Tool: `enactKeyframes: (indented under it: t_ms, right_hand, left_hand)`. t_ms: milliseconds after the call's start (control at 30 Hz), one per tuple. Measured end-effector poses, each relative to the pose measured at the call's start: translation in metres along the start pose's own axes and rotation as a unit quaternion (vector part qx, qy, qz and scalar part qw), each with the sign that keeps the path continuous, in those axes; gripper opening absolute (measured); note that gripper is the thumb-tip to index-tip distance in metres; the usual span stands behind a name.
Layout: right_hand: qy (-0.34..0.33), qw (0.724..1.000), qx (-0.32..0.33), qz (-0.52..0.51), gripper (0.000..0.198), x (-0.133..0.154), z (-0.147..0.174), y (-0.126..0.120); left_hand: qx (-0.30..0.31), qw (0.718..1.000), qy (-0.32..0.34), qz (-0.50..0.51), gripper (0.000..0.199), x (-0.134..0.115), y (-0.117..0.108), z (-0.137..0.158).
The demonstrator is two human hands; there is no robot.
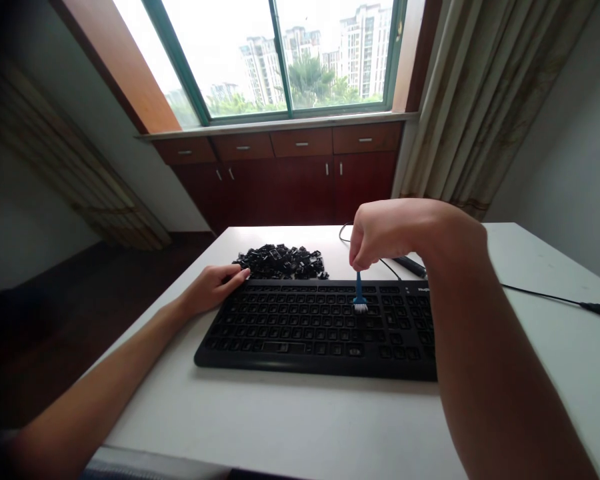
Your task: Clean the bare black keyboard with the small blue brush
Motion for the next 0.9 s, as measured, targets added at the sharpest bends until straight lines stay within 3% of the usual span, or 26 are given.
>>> enactKeyframes:
  t_ms: [133, 433, 633, 767, 900]
  right_hand:
    - [-0.026, 1.0, 0.006, 0.014, 0.013, 0.002, -0.005, 0.002]
    - [0.047, 0.998, 0.049, 0.015, 0.014, -0.014, -0.019, 0.005]
    - [0.0, 0.998, -0.025, 0.061, 0.008, -0.011, -0.024, 0.005]
    - [0.014, 0.995, -0.074, 0.061, 0.013, -0.002, -0.017, 0.002]
    - [0.045, 0.996, -0.034, 0.062, 0.015, 0.004, -0.01, 0.001]
  left_hand:
    - [-0.001, 1.0, -0.002, -0.002, 0.044, -0.001, 0.0, 0.0]
    - [-0.001, 1.0, 0.0, -0.007, 0.045, -0.004, -0.002, 0.001]
    - [0.0, 1.0, 0.004, -0.005, 0.045, -0.004, -0.002, 0.001]
    - [0.0, 1.0, 0.001, -0.005, 0.045, -0.005, -0.001, 0.001]
    - [-0.001, 1.0, 0.003, -0.008, 0.045, -0.005, -0.001, 0.001]
Point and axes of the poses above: each hand's wrist, its own z-axis away from the middle knuckle, its own y-axis out of the palm, x = y × z, the point moved 2 cm from there along -z, towards the middle knuckle, and after that the axes turned 9 degrees about -z, right-handed, at the moved point
